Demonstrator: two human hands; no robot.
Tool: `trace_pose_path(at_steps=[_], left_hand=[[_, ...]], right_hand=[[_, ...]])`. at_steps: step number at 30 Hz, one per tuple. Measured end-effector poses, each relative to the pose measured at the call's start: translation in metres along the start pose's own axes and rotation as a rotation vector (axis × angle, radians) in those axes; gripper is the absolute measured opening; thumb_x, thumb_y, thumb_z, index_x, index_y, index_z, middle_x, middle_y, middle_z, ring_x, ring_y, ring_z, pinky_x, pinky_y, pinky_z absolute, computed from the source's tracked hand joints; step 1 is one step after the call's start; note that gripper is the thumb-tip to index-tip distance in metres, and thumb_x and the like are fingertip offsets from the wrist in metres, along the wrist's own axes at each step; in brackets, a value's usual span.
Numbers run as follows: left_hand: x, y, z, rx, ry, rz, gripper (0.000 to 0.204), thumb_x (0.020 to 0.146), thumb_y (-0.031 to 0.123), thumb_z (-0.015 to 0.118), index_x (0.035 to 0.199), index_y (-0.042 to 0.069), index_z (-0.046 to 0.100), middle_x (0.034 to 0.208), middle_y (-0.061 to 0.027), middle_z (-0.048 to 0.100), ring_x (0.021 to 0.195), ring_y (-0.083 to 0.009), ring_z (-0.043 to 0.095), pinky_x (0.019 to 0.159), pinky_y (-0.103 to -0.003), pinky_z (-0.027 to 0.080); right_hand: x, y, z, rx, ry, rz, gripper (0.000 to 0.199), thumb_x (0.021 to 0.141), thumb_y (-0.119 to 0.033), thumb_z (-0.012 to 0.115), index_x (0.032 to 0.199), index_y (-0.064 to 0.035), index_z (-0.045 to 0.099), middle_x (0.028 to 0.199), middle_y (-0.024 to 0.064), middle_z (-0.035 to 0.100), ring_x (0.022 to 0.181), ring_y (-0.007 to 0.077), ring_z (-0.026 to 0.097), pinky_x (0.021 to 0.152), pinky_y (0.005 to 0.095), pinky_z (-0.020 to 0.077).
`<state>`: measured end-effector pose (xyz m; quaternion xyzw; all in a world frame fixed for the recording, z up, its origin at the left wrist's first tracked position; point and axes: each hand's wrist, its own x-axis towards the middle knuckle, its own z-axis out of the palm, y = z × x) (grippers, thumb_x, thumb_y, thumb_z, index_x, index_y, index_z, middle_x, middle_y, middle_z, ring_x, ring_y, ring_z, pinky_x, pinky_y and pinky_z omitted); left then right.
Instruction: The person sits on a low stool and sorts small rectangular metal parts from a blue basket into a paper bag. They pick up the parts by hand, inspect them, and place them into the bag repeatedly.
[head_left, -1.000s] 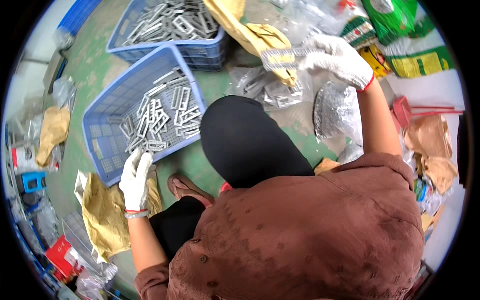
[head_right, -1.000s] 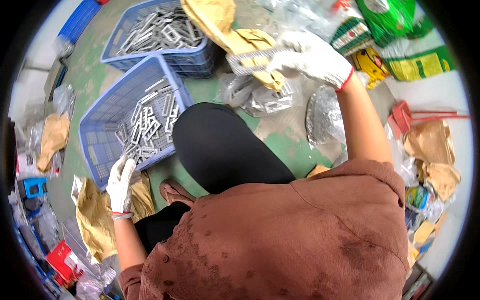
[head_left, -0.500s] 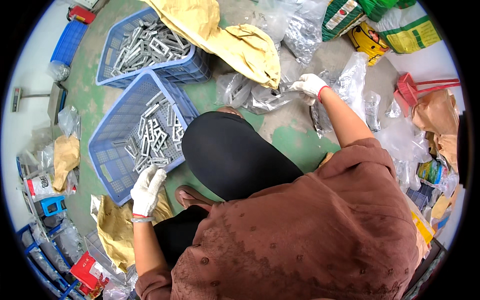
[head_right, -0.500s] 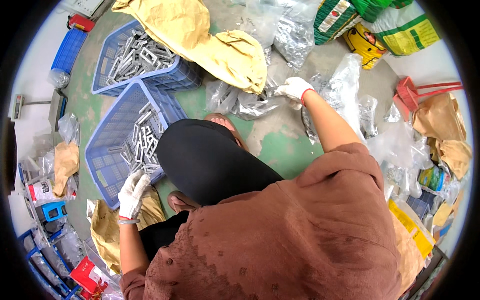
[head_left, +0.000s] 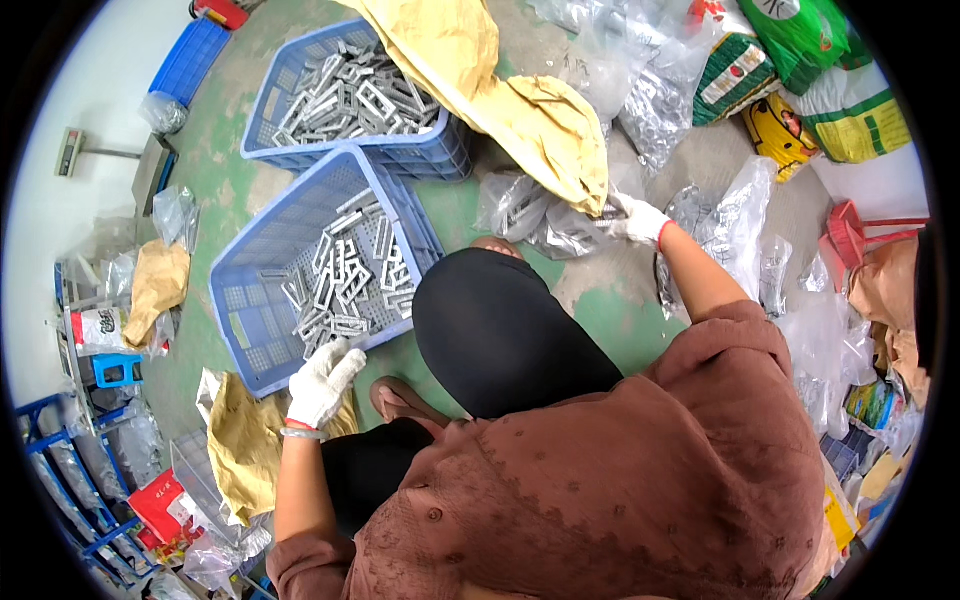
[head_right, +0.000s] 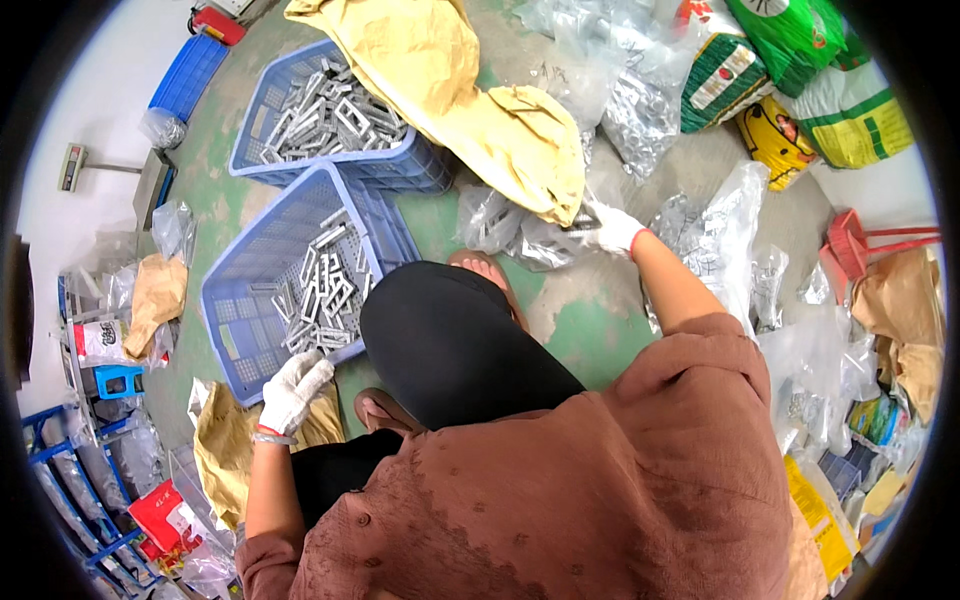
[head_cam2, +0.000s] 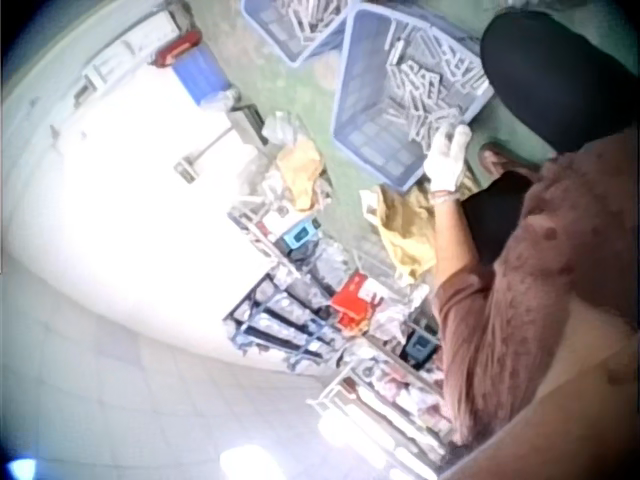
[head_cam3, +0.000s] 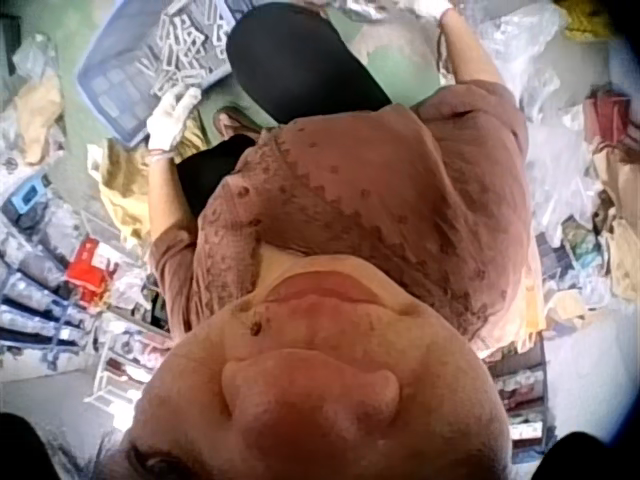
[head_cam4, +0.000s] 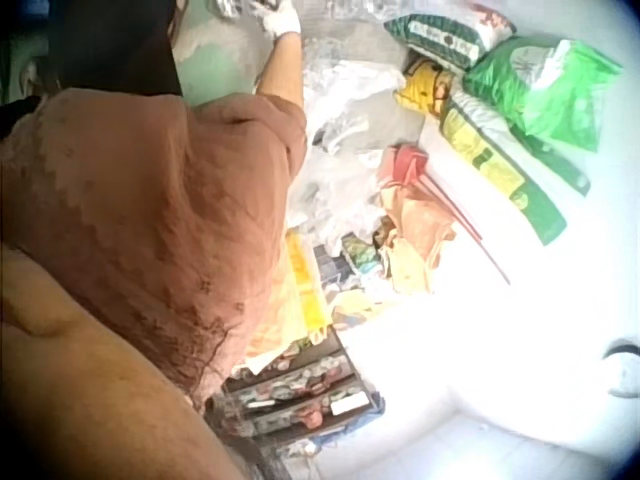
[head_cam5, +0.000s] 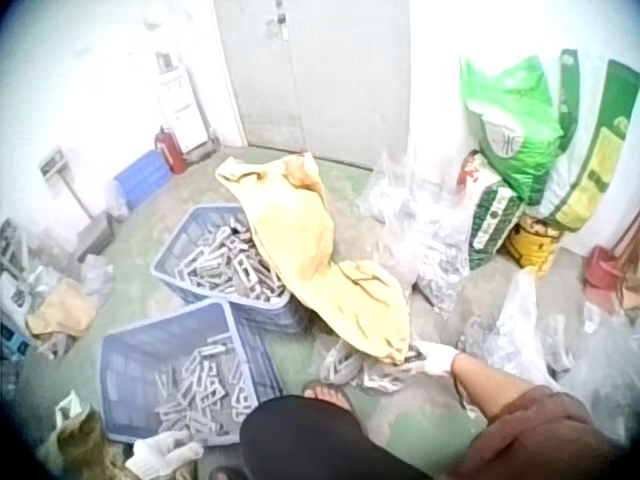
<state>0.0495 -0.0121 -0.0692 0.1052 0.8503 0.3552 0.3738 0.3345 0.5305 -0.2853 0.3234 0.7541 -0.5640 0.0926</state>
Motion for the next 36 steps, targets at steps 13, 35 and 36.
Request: trace_pose_path(at_steps=[13, 35, 36], left_hand=[[-0.013, 0.029, -0.011, 0.474, -0.024, 0.055, 0.049, 0.092, 0.047, 0.067, 0.123, 0.009, 0.068, 0.113, -0.013, 0.072, 0.109, -0.026, 0.067, 0.096, -0.033, 0.049], [-0.042, 0.005, -0.087, -0.06, 0.345, 0.189, 0.039, 0.095, 0.04, 0.065, 0.11, 0.004, 0.067, 0.095, -0.011, 0.069, 0.088, -0.0197, 0.065, 0.081, -0.03, 0.048], [-0.047, 0.018, -0.095, -0.045, 0.263, 0.064, 0.052, 0.092, 0.029, 0.074, 0.13, -0.004, 0.061, 0.114, -0.0092, 0.071, 0.105, -0.0124, 0.063, 0.095, -0.027, 0.049]], right_hand=[[-0.02, -0.039, 0.0, -0.671, 0.205, 0.086, 0.067, 0.083, -0.013, 0.061, 0.148, -0.0074, 0.045, 0.148, 0.02, 0.049, 0.14, 0.0321, 0.044, 0.115, 0.0391, 0.0371], [0.043, -0.458, 0.21, -1.445, -0.171, -1.056, 0.039, 0.08, -0.016, 0.065, 0.119, -0.0161, 0.067, 0.104, 0.013, 0.072, 0.097, 0.0346, 0.07, 0.08, 0.0457, 0.0567], [0.072, -0.458, 0.243, -1.623, -0.302, -0.904, 0.043, 0.079, -0.014, 0.066, 0.122, -0.0162, 0.066, 0.109, 0.0128, 0.071, 0.099, 0.0342, 0.07, 0.082, 0.0453, 0.057]])
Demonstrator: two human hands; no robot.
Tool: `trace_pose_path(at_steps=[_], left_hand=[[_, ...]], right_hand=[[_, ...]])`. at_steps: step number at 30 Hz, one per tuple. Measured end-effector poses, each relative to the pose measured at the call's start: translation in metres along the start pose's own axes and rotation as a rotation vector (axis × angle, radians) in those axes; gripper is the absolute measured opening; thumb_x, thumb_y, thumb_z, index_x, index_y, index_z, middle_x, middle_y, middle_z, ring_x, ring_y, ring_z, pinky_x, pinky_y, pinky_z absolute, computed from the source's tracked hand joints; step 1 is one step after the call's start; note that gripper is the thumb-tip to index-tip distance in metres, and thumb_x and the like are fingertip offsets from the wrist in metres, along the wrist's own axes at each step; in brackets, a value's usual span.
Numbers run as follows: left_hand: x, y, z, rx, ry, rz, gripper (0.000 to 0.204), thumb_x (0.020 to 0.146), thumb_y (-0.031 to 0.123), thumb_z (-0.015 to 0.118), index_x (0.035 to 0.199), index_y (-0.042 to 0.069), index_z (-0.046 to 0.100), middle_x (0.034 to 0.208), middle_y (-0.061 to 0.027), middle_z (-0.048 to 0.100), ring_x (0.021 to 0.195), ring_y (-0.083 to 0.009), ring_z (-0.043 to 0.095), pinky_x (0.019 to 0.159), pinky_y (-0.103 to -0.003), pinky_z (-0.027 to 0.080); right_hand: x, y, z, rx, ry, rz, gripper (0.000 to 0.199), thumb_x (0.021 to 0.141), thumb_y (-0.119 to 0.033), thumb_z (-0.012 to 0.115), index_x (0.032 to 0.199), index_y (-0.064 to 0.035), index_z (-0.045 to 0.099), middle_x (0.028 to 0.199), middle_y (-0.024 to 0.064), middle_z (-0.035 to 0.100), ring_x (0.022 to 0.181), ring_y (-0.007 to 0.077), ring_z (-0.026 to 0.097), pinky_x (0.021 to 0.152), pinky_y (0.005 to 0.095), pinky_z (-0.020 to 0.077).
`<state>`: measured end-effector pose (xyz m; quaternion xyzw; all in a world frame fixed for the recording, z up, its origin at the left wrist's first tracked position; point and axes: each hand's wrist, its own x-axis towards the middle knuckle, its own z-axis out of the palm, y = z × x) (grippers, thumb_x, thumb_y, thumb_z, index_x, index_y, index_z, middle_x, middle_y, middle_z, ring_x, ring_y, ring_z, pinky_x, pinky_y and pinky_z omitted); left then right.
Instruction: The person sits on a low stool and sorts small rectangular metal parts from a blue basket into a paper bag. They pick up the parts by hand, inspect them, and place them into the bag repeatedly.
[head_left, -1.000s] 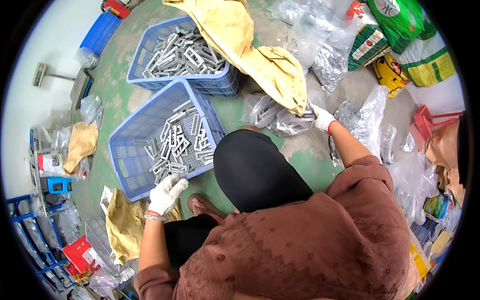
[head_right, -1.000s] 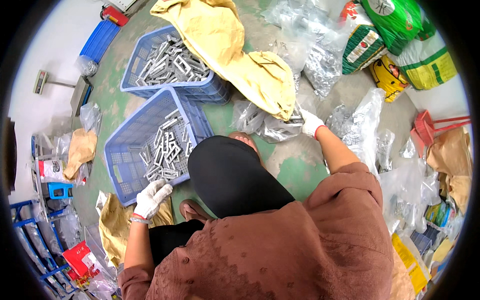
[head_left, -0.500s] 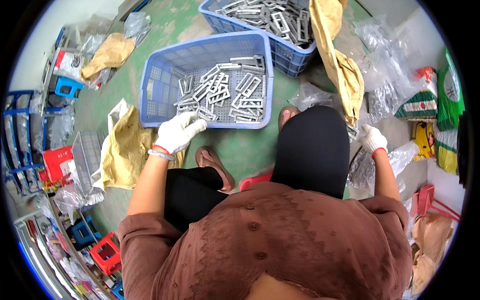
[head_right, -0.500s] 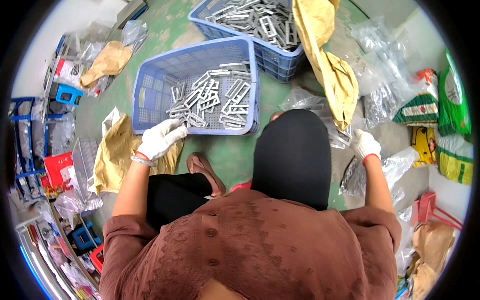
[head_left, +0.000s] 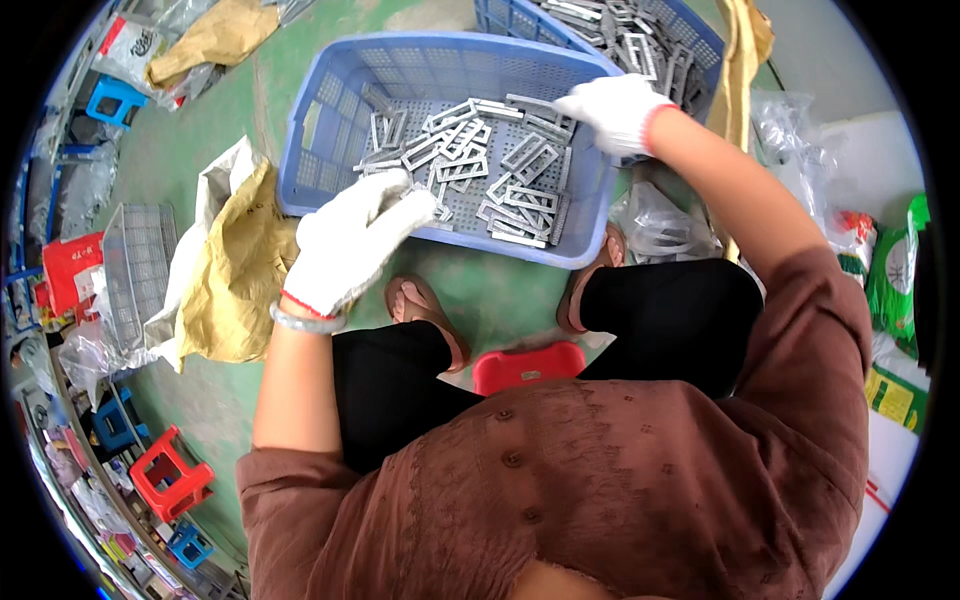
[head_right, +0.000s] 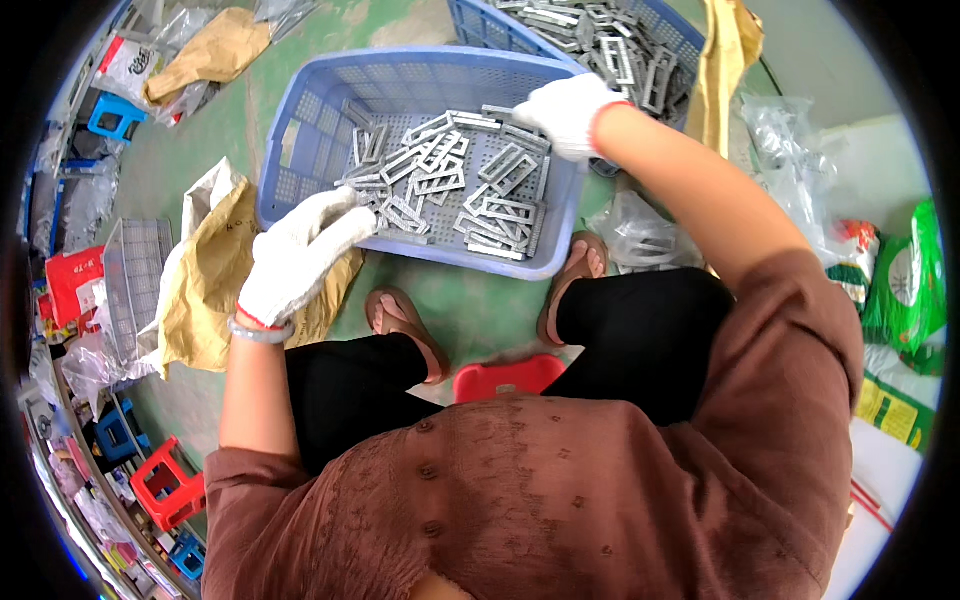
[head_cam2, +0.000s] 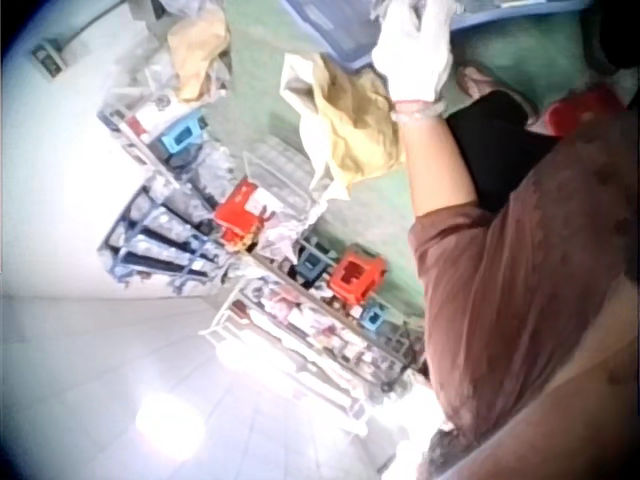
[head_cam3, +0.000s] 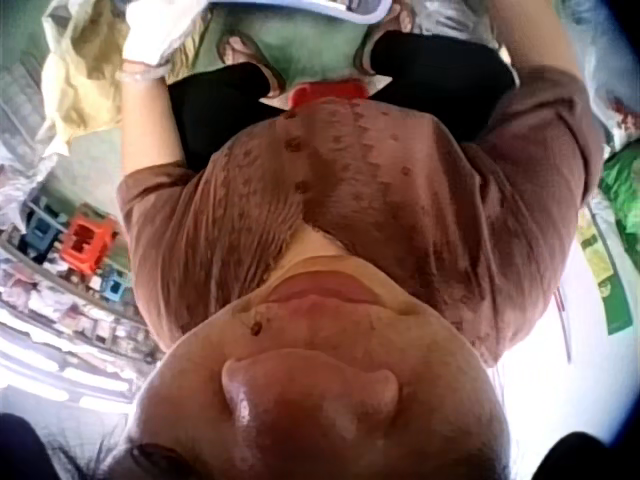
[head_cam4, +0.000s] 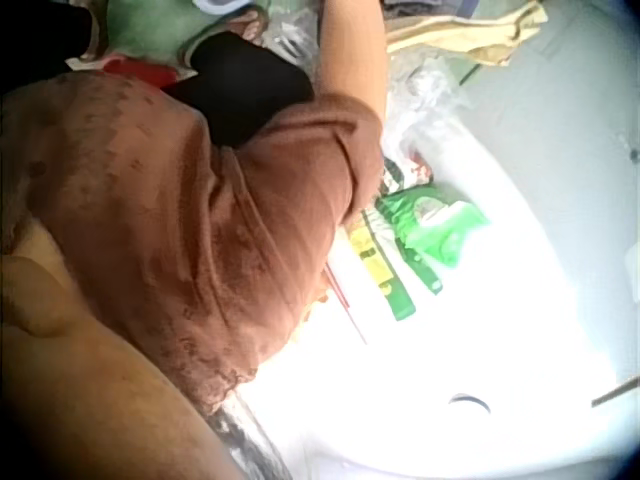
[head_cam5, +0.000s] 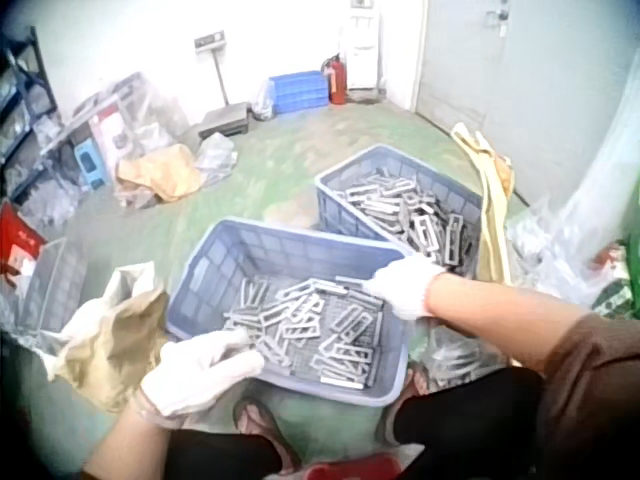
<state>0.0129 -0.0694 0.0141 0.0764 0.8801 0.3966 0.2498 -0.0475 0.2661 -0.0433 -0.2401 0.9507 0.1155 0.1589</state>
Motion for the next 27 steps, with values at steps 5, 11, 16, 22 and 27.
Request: trace_pose_path(at_steps=[5, 11, 16, 22, 27], left_hand=[[-0.005, -0.005, -0.011, 0.019, -0.113, -0.141, 0.046, 0.09, 0.027, 0.076, 0.125, -0.002, 0.064, 0.105, -0.0045, 0.073, 0.098, -0.0081, 0.064, 0.09, -0.025, 0.05], [-0.009, -0.023, -0.012, -0.039, 0.099, -0.005, 0.045, 0.084, 0.007, 0.079, 0.126, -0.002, 0.065, 0.099, -0.0116, 0.073, 0.085, -0.0137, 0.071, 0.079, -0.028, 0.057], [0.007, -0.036, -0.013, -0.01, 0.002, -0.01, 0.048, 0.084, 0.009, 0.08, 0.127, -0.005, 0.064, 0.104, -0.0145, 0.074, 0.087, -0.0148, 0.072, 0.079, -0.029, 0.057], [0.005, -0.039, -0.007, -0.065, 0.083, -0.047, 0.047, 0.08, 0.024, 0.083, 0.118, 0.001, 0.068, 0.091, -0.0128, 0.071, 0.084, -0.0221, 0.072, 0.077, -0.032, 0.056], [0.001, -0.029, -0.015, -0.014, -0.012, -0.043, 0.049, 0.081, 0.018, 0.083, 0.122, -0.003, 0.066, 0.097, -0.0129, 0.073, 0.087, -0.0187, 0.073, 0.08, -0.031, 0.057]], right_hand=[[0.146, -0.022, 0.133, -0.063, -0.311, -0.003, 0.041, 0.082, -0.014, 0.068, 0.123, -0.017, 0.066, 0.119, 0.0086, 0.07, 0.109, 0.0296, 0.069, 0.086, 0.0476, 0.0571], [0.172, -0.063, 0.253, -0.213, -0.182, -0.038, 0.049, 0.095, -0.023, 0.055, 0.143, -0.0202, 0.045, 0.142, 0.0054, 0.053, 0.129, 0.0318, 0.049, 0.103, 0.0684, 0.0385], [0.185, -0.058, 0.267, -0.22, -0.186, -0.164, 0.045, 0.094, -0.018, 0.054, 0.138, -0.0108, 0.053, 0.126, 0.0062, 0.064, 0.113, 0.0256, 0.06, 0.103, 0.0592, 0.0407], [0.183, -0.061, 0.244, -0.026, -0.294, -0.065, 0.035, 0.091, -0.016, 0.059, 0.126, -0.0154, 0.061, 0.124, 0.0077, 0.066, 0.115, 0.0288, 0.063, 0.099, 0.0504, 0.0462], [0.186, -0.063, 0.2, 0.17, -0.561, 0.039, 0.051, 0.068, -0.021, 0.081, 0.117, -0.0159, 0.068, 0.111, 0.011, 0.074, 0.103, 0.0277, 0.071, 0.083, 0.0405, 0.057]])
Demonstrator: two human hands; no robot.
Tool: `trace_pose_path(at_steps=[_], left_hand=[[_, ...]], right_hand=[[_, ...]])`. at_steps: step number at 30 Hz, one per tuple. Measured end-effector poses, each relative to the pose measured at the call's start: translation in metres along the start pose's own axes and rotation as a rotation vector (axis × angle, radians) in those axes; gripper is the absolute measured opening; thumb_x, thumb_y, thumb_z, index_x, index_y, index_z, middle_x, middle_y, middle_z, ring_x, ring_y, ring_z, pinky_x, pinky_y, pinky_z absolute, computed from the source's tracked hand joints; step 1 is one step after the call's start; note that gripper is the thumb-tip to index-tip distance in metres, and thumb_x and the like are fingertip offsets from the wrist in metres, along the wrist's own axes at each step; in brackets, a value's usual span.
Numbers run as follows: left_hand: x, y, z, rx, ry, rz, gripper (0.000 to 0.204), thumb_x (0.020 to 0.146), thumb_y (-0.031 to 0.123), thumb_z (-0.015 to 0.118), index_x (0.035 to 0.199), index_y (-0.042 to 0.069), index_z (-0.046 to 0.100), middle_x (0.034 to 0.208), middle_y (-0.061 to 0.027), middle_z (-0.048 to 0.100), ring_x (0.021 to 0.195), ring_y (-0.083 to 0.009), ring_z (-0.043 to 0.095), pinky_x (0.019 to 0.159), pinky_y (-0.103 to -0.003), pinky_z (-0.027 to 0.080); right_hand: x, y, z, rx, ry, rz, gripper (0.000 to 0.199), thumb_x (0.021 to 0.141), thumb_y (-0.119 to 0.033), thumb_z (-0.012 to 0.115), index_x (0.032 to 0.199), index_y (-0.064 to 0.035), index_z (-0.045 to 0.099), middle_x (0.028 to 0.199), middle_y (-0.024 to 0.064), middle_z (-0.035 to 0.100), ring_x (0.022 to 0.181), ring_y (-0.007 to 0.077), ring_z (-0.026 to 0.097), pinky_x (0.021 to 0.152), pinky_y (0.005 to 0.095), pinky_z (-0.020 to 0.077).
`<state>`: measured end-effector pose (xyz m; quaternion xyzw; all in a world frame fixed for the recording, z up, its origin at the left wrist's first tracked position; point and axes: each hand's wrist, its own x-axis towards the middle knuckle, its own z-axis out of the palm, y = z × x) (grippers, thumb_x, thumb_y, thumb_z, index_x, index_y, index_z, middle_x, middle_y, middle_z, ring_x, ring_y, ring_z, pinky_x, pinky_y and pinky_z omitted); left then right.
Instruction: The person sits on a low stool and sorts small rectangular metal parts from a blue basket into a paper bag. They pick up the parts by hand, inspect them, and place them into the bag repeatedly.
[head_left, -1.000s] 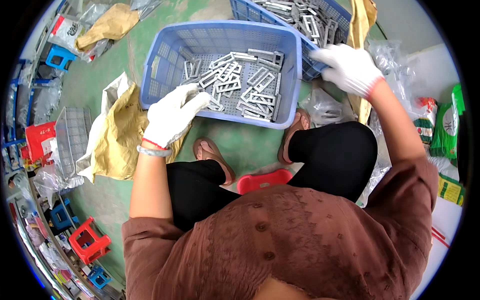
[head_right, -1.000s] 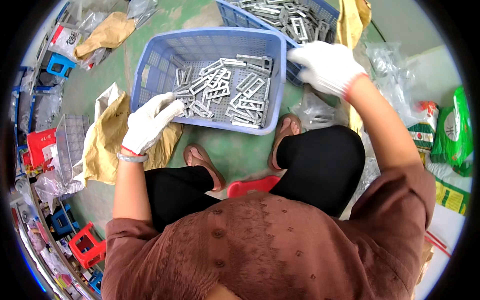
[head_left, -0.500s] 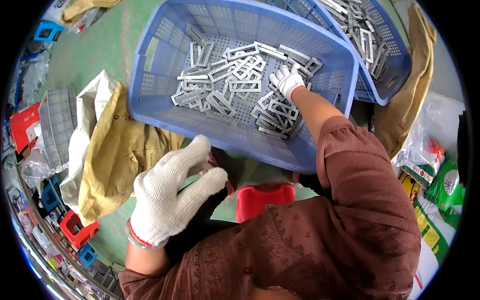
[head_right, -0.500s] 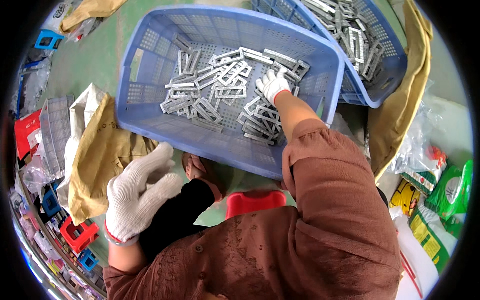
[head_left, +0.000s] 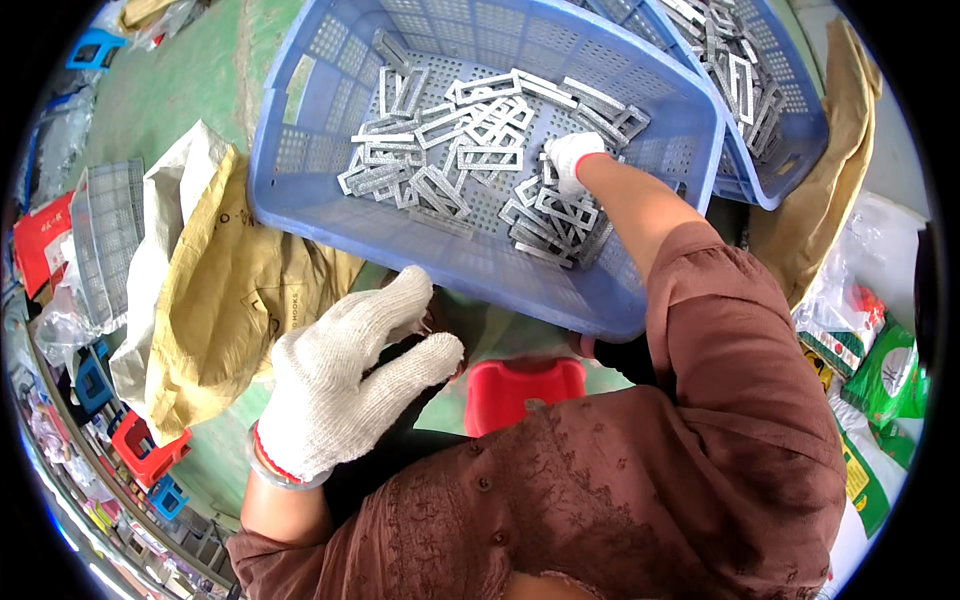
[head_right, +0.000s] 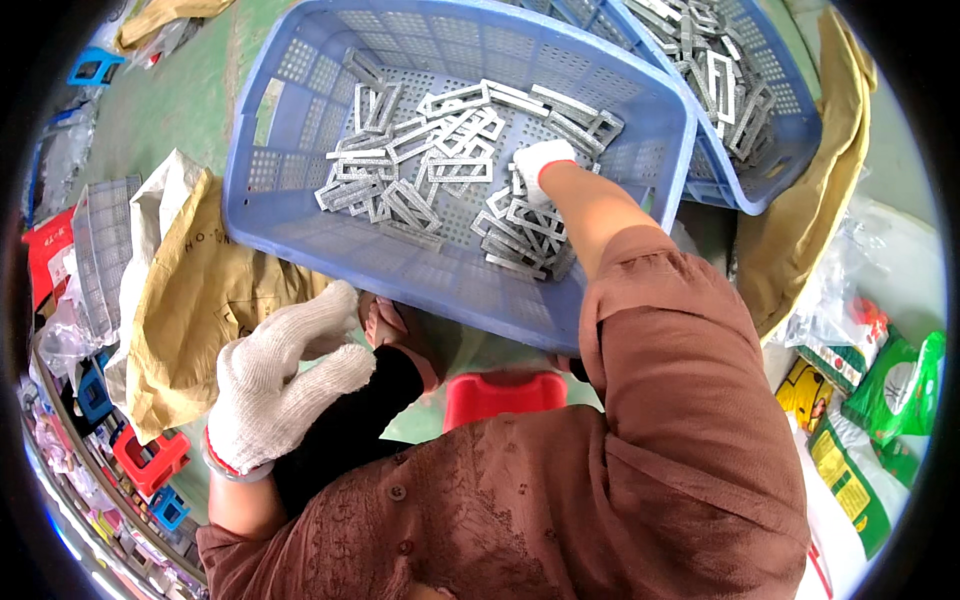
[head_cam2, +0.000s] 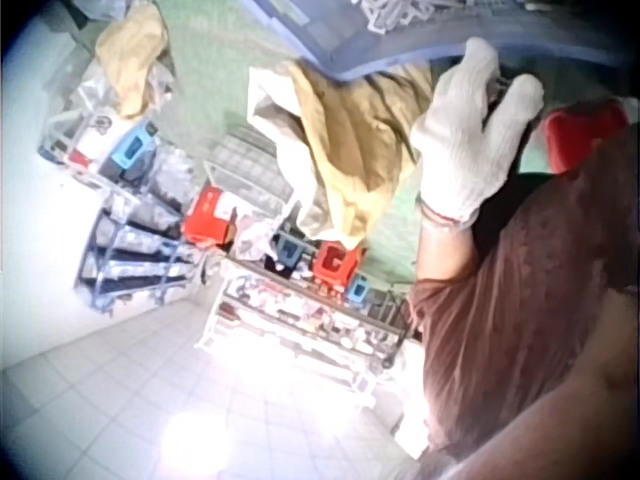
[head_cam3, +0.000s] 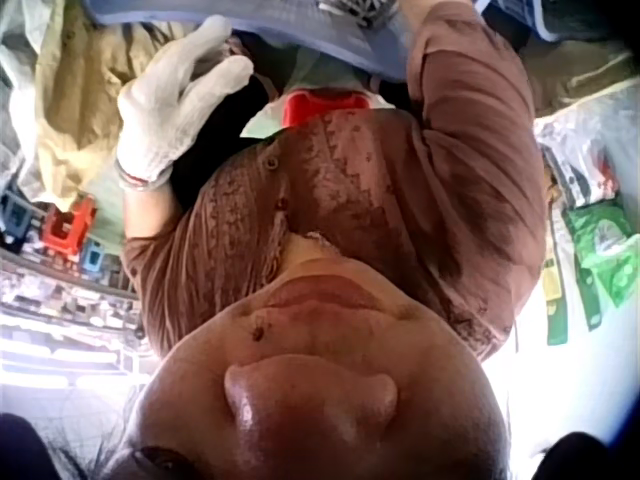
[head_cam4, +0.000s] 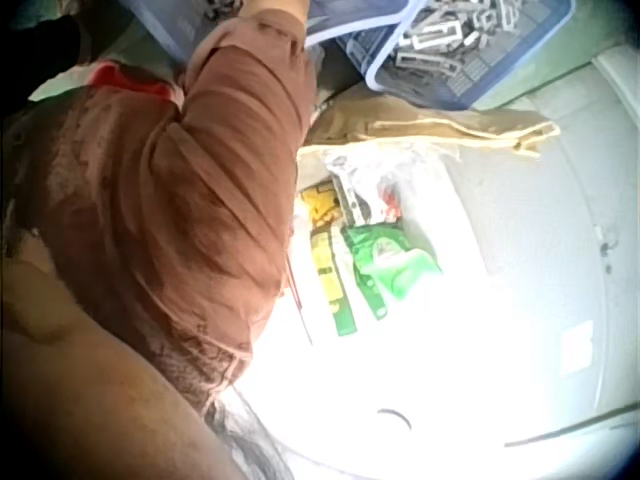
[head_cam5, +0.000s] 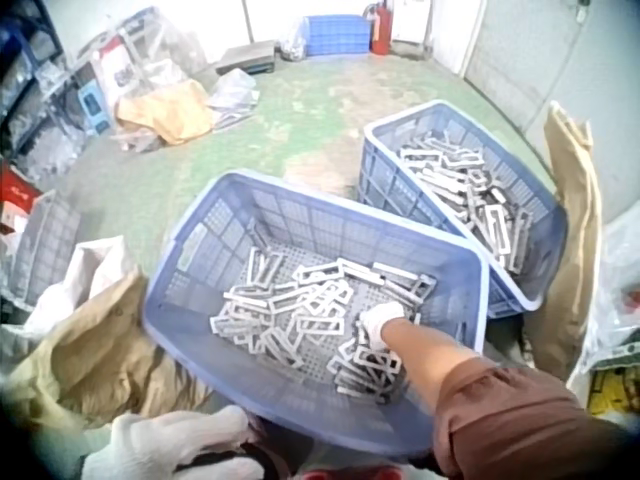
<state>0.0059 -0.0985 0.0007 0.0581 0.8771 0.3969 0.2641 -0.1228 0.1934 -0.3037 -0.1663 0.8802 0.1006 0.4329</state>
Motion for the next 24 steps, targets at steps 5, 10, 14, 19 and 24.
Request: trace_pose_path(at_steps=[5, 10, 14, 19, 24], left_hand=[[-0.004, -0.004, -0.001, -0.024, -0.003, 0.049, 0.051, 0.081, 0.016, 0.083, 0.125, -0.005, 0.065, 0.103, -0.013, 0.074, 0.091, -0.0186, 0.074, 0.082, -0.031, 0.057], [-0.01, -0.002, -0.004, -0.017, -0.016, 0.038, 0.052, 0.08, 0.017, 0.083, 0.125, -0.003, 0.066, 0.104, -0.0145, 0.074, 0.092, -0.0203, 0.075, 0.083, -0.031, 0.057], [-0.015, -0.006, -0.004, -0.003, -0.007, 0.064, 0.052, 0.08, 0.02, 0.083, 0.124, -0.002, 0.066, 0.105, -0.0155, 0.073, 0.093, -0.0215, 0.075, 0.084, -0.031, 0.057], [-0.016, -0.01, -0.006, -0.017, 0.006, 0.104, 0.052, 0.081, 0.023, 0.083, 0.123, -0.002, 0.066, 0.105, -0.0156, 0.073, 0.094, -0.0222, 0.075, 0.084, -0.032, 0.057], [-0.018, -0.01, -0.008, -0.003, -0.023, 0.111, 0.052, 0.082, 0.023, 0.082, 0.125, -0.001, 0.066, 0.103, -0.0147, 0.073, 0.095, -0.0222, 0.074, 0.084, -0.031, 0.057]], right_hand=[[0.0, -0.015, 0.005, 0.102, -0.384, 0.058, 0.058, 0.057, -0.031, 0.091, 0.105, -0.0049, 0.075, 0.11, 0.0131, 0.074, 0.093, 0.0262, 0.074, 0.075, 0.0395, 0.0604], [-0.013, -0.027, 0.022, 0.276, -0.275, 0.238, 0.073, 0.055, -0.037, 0.093, 0.116, -0.0035, 0.07, 0.114, 0.0125, 0.074, 0.098, 0.0276, 0.073, 0.081, 0.0403, 0.0609], [-0.017, -0.034, 0.031, 0.272, -0.368, 0.241, 0.11, 0.053, -0.038, 0.094, 0.146, -0.0053, 0.043, 0.133, 0.0113, 0.065, 0.114, 0.0278, 0.067, 0.09, 0.041, 0.0581], [-0.031, -0.048, 0.05, 0.255, -0.117, 0.262, 0.107, 0.054, -0.039, 0.093, 0.139, 0.0005, 0.042, 0.13, 0.0169, 0.064, 0.114, 0.0279, 0.067, 0.09, 0.0393, 0.0574], [-0.036, -0.056, 0.038, 0.236, -0.128, 0.258, 0.099, 0.059, -0.029, 0.091, 0.142, -0.0038, 0.042, 0.129, 0.0143, 0.067, 0.115, 0.0278, 0.067, 0.092, 0.0409, 0.056]])
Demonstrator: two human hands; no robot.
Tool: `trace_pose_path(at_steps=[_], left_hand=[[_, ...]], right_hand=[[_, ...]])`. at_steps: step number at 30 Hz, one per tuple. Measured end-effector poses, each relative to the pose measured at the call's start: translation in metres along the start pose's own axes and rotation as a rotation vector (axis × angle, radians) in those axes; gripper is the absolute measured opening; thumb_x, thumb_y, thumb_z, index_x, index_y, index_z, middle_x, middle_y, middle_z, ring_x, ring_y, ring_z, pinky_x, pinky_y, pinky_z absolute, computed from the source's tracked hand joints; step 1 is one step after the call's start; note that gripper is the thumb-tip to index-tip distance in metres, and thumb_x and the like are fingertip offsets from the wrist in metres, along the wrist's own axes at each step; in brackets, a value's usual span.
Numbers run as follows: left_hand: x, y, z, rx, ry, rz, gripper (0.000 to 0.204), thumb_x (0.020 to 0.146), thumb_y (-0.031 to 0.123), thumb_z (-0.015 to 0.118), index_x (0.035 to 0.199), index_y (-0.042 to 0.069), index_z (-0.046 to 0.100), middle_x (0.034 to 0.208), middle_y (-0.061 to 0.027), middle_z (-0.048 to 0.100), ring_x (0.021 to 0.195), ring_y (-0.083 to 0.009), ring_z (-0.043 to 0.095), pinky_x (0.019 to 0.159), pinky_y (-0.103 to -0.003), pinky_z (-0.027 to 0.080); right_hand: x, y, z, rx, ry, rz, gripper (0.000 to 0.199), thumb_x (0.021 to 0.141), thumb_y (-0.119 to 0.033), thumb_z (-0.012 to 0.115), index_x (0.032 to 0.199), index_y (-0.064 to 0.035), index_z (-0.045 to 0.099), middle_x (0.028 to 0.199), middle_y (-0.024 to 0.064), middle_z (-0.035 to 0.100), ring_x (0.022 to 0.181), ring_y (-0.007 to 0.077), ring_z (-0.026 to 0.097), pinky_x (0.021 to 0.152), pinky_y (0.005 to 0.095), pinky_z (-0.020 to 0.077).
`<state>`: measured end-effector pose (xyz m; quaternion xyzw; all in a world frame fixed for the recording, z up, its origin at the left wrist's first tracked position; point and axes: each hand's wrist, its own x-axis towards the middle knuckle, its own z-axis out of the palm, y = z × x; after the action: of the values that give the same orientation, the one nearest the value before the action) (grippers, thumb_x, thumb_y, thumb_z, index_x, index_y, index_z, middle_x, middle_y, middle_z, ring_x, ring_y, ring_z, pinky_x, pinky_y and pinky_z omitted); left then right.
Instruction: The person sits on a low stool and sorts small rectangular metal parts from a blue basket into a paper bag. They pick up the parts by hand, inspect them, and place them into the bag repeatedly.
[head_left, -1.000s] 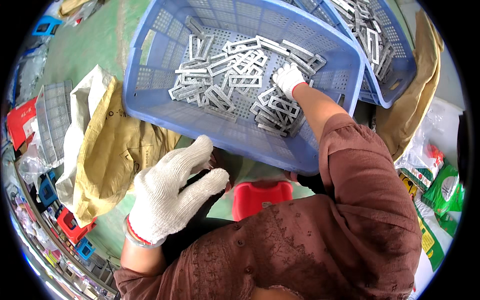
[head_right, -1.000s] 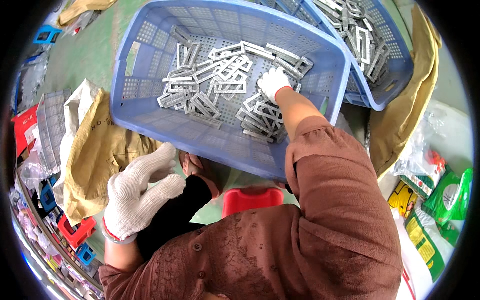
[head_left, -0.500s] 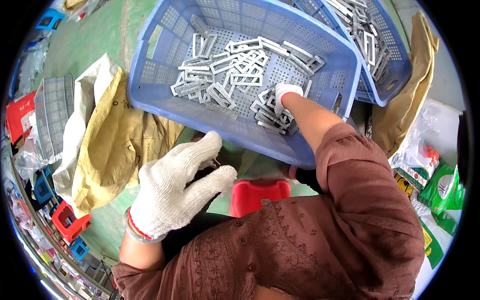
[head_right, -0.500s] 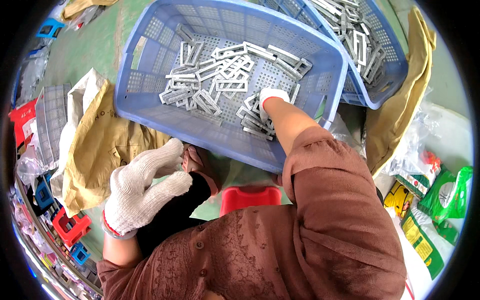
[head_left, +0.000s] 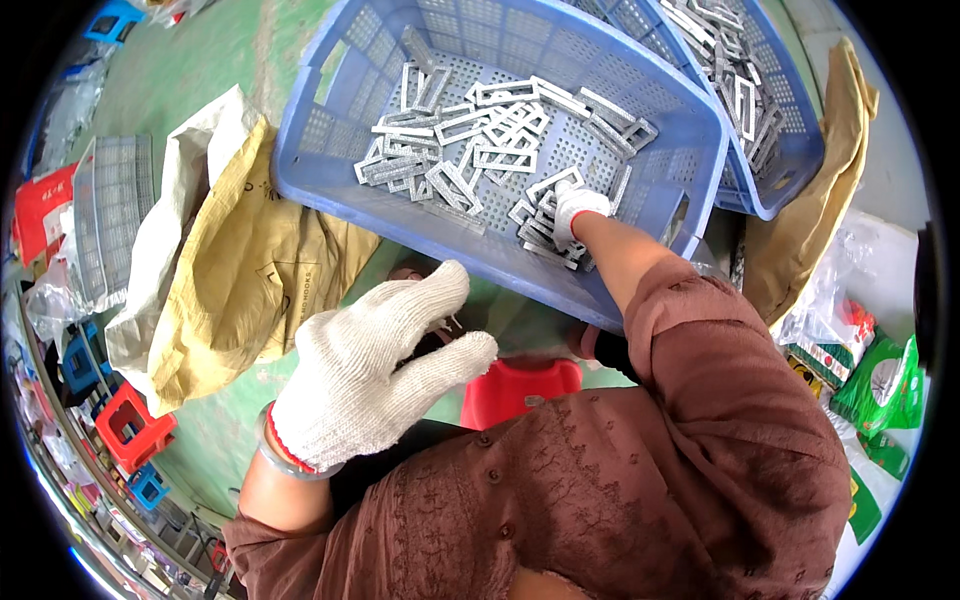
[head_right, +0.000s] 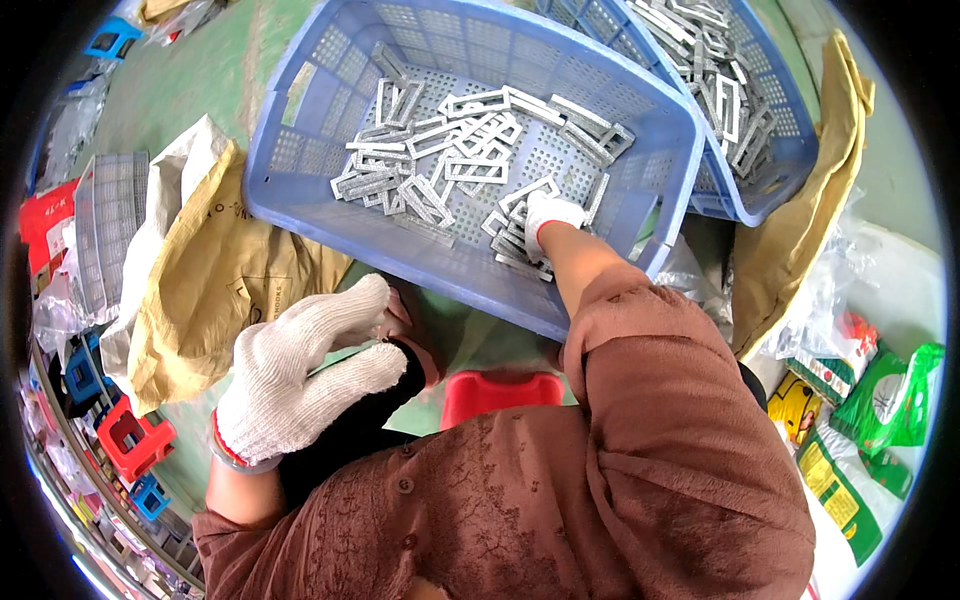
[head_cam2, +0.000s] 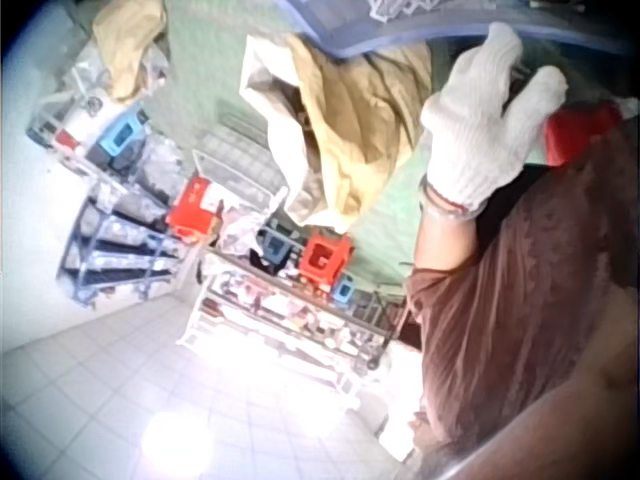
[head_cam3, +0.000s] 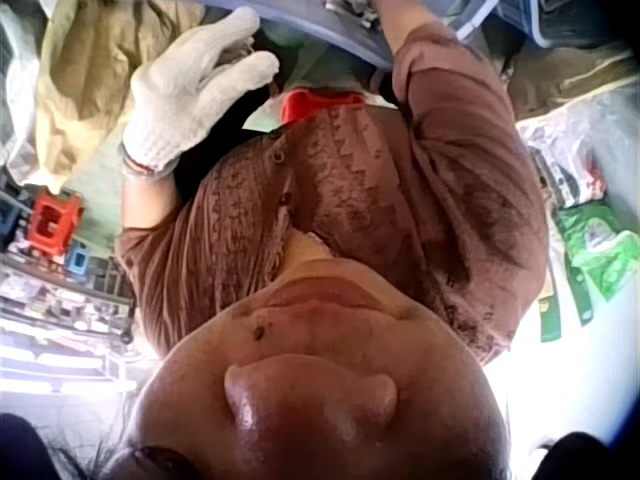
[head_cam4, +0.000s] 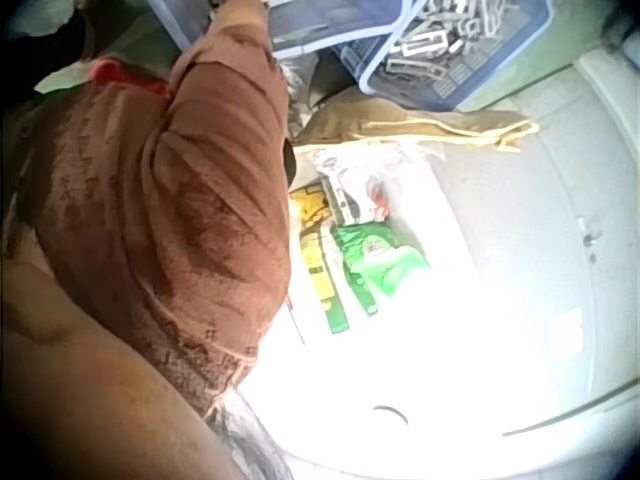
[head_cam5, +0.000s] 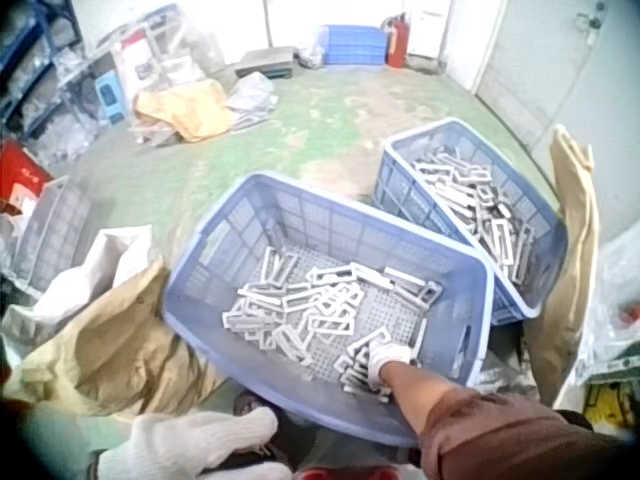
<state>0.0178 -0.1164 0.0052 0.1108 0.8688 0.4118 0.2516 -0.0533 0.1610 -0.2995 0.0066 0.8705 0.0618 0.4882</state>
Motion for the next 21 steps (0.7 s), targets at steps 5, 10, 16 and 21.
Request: trace_pose_path(at_steps=[5, 10, 16, 21], left_hand=[[-0.001, 0.001, -0.001, -0.003, -0.012, 0.005, 0.049, 0.084, 0.022, 0.08, 0.125, 0.0, 0.065, 0.102, -0.014, 0.073, 0.092, -0.0209, 0.074, 0.083, -0.031, 0.057], [0.002, 0.017, -0.005, 0.007, -0.094, -0.155, 0.047, 0.088, 0.022, 0.077, 0.127, -0.001, 0.064, 0.098, -0.0121, 0.074, 0.088, -0.0173, 0.073, 0.082, -0.03, 0.056], [-0.012, 0.024, 0.003, -0.03, 0.013, -0.141, 0.051, 0.09, 0.035, 0.076, 0.125, 0.0, 0.064, 0.097, -0.0033, 0.068, 0.089, -0.009, 0.06, 0.078, -0.025, 0.051], [-0.006, 0.008, 0.027, -0.483, 0.086, -0.209, 0.068, 0.089, 0.044, 0.074, 0.14, 0.007, 0.051, 0.113, -0.0023, 0.063, 0.096, -0.0125, 0.06, 0.078, -0.028, 0.054]], right_hand=[[-0.006, 0.0, -0.013, 0.057, -0.109, -0.053, 0.099, 0.058, -0.027, 0.091, 0.142, -0.0034, 0.044, 0.13, 0.0166, 0.065, 0.113, 0.0277, 0.067, 0.088, 0.0411, 0.0574], [0.008, 0.021, 0.002, 0.695, 0.131, -0.301, 0.045, 0.059, -0.016, 0.09, 0.098, 0.0005, 0.075, 0.096, 0.0172, 0.074, 0.084, 0.0277, 0.072, 0.071, 0.039, 0.0599], [-0.087, 0.017, -0.072, 1.715, -0.454, -0.864, 0.016, 0.081, -0.005, 0.072, 0.095, 0.0026, 0.07, 0.085, 0.0148, 0.072, 0.075, 0.0249, 0.071, 0.066, 0.0375, 0.0599], [-0.175, -0.007, -0.11, 1.759, -0.406, -1.373, 0.025, 0.081, -0.008, 0.065, 0.103, 0.0038, 0.065, 0.099, 0.0155, 0.07, 0.093, 0.0258, 0.069, 0.086, 0.0395, 0.0585]])
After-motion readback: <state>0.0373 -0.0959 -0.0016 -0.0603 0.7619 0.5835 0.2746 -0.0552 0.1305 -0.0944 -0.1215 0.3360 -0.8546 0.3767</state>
